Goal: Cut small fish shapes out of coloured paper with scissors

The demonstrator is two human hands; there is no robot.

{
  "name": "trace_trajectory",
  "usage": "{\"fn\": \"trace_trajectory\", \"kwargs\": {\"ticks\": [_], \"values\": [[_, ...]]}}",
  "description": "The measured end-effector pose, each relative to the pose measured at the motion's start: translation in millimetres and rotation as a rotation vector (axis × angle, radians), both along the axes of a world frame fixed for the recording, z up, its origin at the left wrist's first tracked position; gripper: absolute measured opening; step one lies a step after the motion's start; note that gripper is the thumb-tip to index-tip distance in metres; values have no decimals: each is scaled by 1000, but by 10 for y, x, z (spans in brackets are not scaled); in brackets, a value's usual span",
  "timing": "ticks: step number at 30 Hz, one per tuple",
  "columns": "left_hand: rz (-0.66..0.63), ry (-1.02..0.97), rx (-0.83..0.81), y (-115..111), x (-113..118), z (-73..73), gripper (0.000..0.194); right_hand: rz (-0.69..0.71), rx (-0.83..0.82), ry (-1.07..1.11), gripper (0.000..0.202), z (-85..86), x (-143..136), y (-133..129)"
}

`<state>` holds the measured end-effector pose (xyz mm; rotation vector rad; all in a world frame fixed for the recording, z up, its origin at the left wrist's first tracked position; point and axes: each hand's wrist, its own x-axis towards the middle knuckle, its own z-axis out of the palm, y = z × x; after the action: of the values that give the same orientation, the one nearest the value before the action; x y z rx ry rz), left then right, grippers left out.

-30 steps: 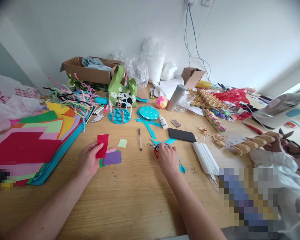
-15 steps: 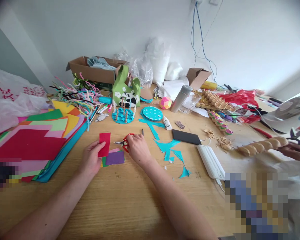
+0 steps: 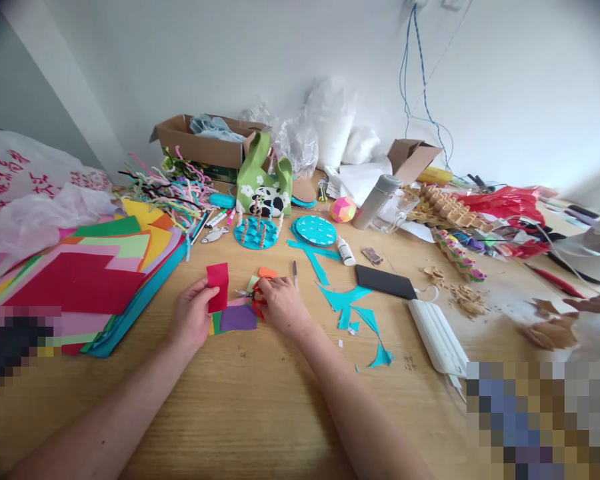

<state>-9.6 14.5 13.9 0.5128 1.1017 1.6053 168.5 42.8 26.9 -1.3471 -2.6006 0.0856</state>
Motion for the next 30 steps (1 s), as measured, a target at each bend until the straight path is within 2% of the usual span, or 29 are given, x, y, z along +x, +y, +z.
{"fn": "trace_trajectory", "kwargs": {"ticks": [4, 11, 14, 17, 20, 25, 30], "values": [[11, 49, -9, 16, -14, -32, 18, -44, -4, -5, 21, -2, 13, 117], [-16, 51, 22, 14, 17, -17, 23, -56, -74, 90, 17, 31, -170, 275], [-15, 59, 20, 10, 14, -5, 24, -146, -83, 308, 13, 67, -159, 285], [-55, 56, 10, -15, 30, -1, 27, -299, -243, 685, 7, 107, -62, 184], [-133, 88, 41, -64, 81, -6, 32, -358, -514, 950, 22, 130, 13, -33], [-262, 208, 88, -164, 181, -26, 33, -332, -695, 1105, 34, 100, -23, -396], [-373, 245, 93, -239, 228, -26, 34, -361, -689, 1151, 32, 76, -42, -496]]}}
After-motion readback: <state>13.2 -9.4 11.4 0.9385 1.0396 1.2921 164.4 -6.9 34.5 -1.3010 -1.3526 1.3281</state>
